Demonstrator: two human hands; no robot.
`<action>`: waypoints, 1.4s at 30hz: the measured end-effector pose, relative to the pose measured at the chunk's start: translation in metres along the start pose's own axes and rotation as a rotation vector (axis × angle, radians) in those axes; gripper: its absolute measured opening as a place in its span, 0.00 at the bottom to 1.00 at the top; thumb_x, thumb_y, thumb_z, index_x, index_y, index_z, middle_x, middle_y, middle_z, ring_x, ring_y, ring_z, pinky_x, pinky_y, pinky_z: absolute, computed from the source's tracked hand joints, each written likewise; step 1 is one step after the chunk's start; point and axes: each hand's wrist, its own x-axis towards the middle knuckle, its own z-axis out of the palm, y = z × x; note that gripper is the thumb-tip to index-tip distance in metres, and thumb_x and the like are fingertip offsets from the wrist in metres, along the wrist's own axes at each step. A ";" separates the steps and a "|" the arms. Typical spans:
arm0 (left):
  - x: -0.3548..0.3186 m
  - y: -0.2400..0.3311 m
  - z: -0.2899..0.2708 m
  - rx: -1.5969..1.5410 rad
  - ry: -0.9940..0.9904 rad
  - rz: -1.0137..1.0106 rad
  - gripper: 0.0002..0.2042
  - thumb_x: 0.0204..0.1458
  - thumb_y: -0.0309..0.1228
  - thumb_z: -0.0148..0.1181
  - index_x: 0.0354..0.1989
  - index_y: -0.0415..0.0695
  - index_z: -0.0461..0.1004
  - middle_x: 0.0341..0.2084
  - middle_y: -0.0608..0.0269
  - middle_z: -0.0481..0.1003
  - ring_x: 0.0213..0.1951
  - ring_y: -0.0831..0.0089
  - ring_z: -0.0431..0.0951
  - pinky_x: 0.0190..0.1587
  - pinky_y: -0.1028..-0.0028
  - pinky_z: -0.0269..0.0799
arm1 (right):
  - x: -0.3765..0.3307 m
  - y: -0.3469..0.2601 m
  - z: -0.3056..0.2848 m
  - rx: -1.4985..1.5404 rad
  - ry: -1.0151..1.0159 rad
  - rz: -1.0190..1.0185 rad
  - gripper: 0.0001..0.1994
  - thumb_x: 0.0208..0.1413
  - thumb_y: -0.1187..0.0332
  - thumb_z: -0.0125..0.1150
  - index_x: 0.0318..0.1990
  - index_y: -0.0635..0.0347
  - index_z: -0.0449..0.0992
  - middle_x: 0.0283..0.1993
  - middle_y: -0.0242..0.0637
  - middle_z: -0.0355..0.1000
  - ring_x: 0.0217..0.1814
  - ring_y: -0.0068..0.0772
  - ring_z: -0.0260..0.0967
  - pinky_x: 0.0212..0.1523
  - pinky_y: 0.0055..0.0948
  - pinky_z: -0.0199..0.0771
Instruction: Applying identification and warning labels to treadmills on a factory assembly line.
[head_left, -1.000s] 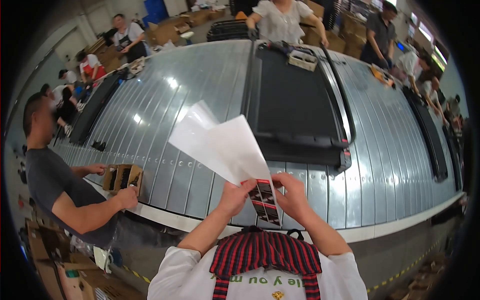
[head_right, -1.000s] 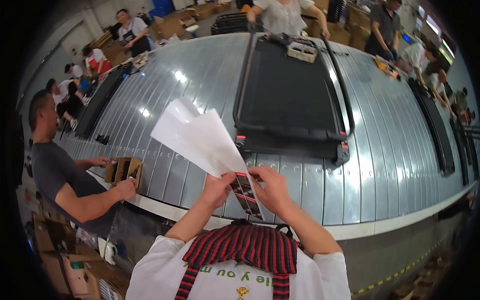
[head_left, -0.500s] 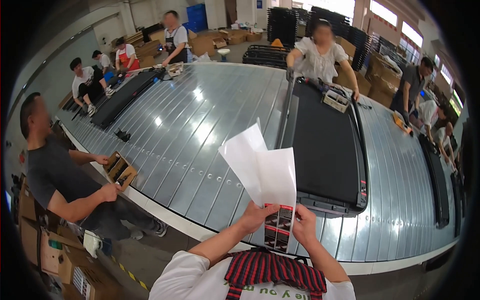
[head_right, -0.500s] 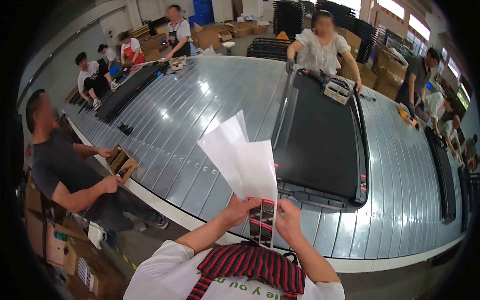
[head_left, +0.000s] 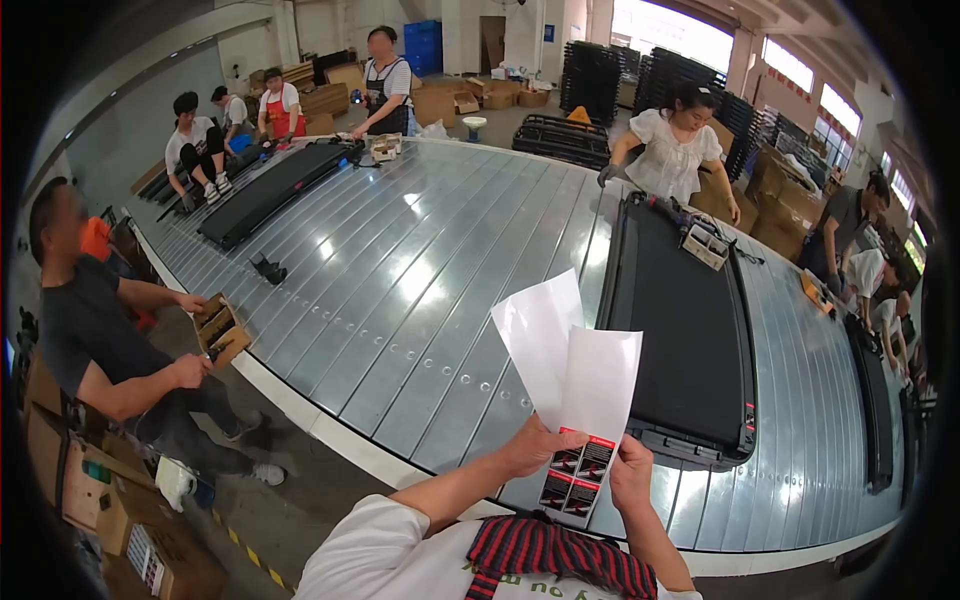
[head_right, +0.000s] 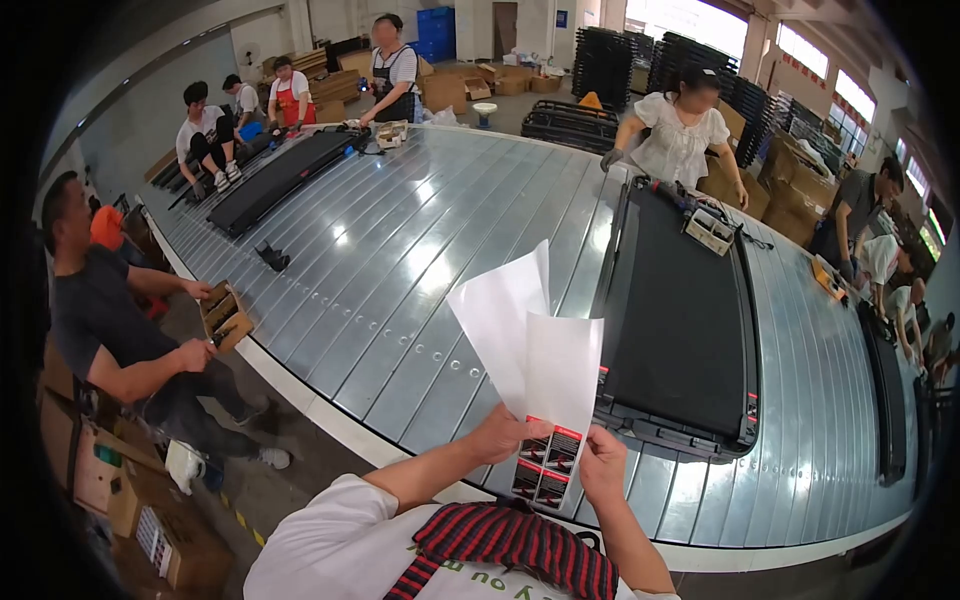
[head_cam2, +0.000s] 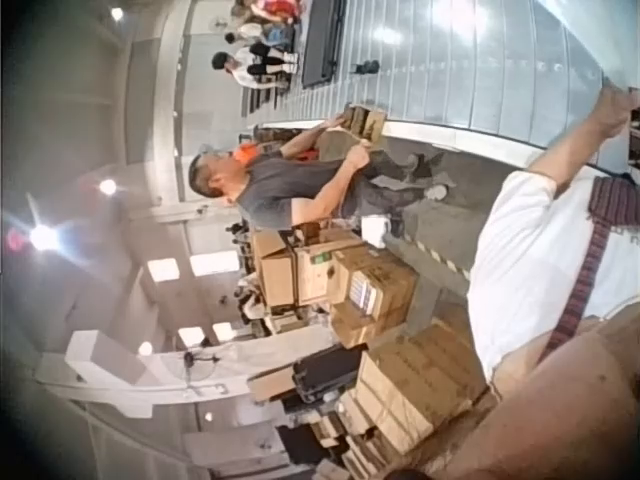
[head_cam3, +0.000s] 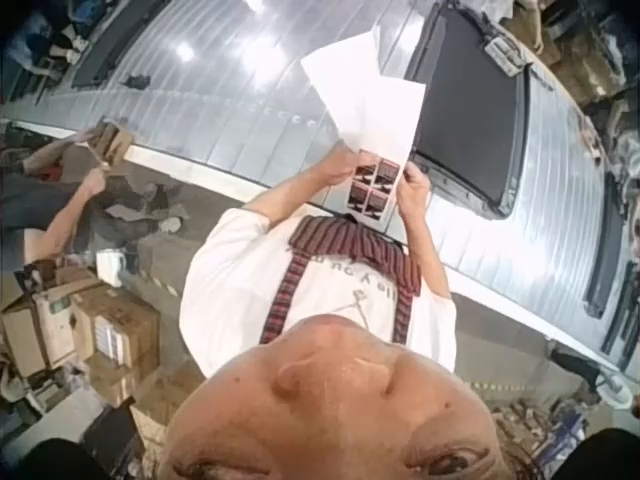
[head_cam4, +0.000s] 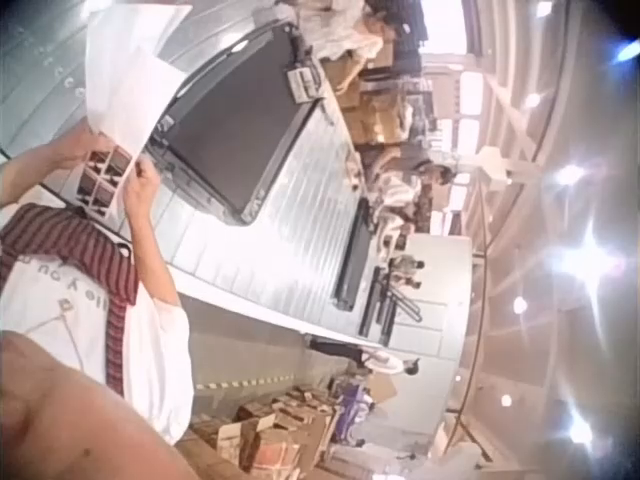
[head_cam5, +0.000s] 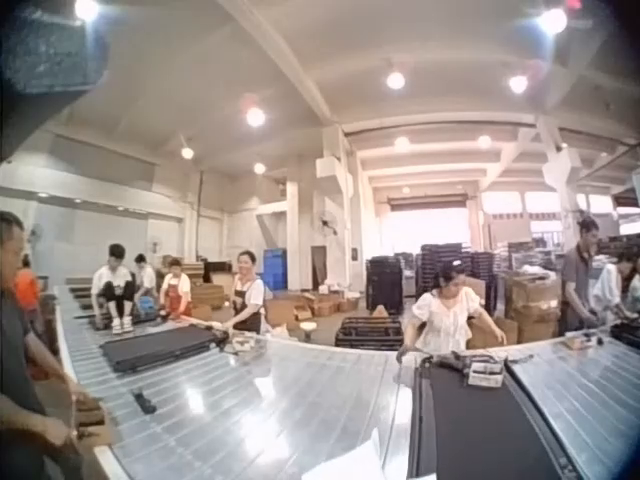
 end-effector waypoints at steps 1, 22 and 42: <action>-0.001 0.001 -0.003 -0.011 -0.015 -0.029 0.18 0.44 0.24 0.59 0.46 0.40 0.65 0.39 0.64 0.71 0.41 0.75 0.70 0.45 0.75 0.65 | -0.001 0.000 0.002 0.016 -0.001 0.028 0.03 0.50 0.76 0.53 0.30 0.66 0.73 0.25 0.24 0.68 0.24 0.11 0.60 0.24 0.13 0.59; 0.036 -0.002 -0.024 0.243 0.292 -0.084 0.15 0.46 0.33 0.58 0.37 0.33 0.70 0.30 0.61 0.73 0.30 0.78 0.72 0.32 0.77 0.68 | 0.006 -0.039 0.031 -0.731 -0.213 -0.493 0.13 0.39 0.72 0.63 0.35 0.61 0.71 0.30 0.38 0.69 0.31 0.37 0.68 0.32 0.29 0.70; 0.047 -0.007 -0.025 0.917 0.102 -0.177 0.14 0.44 0.36 0.58 0.34 0.38 0.73 0.27 0.62 0.75 0.29 0.80 0.71 0.33 0.75 0.68 | 0.032 -0.012 0.003 -0.823 -0.241 -0.599 0.04 0.39 0.76 0.58 0.26 0.58 0.71 0.26 0.35 0.66 0.28 0.37 0.65 0.27 0.31 0.67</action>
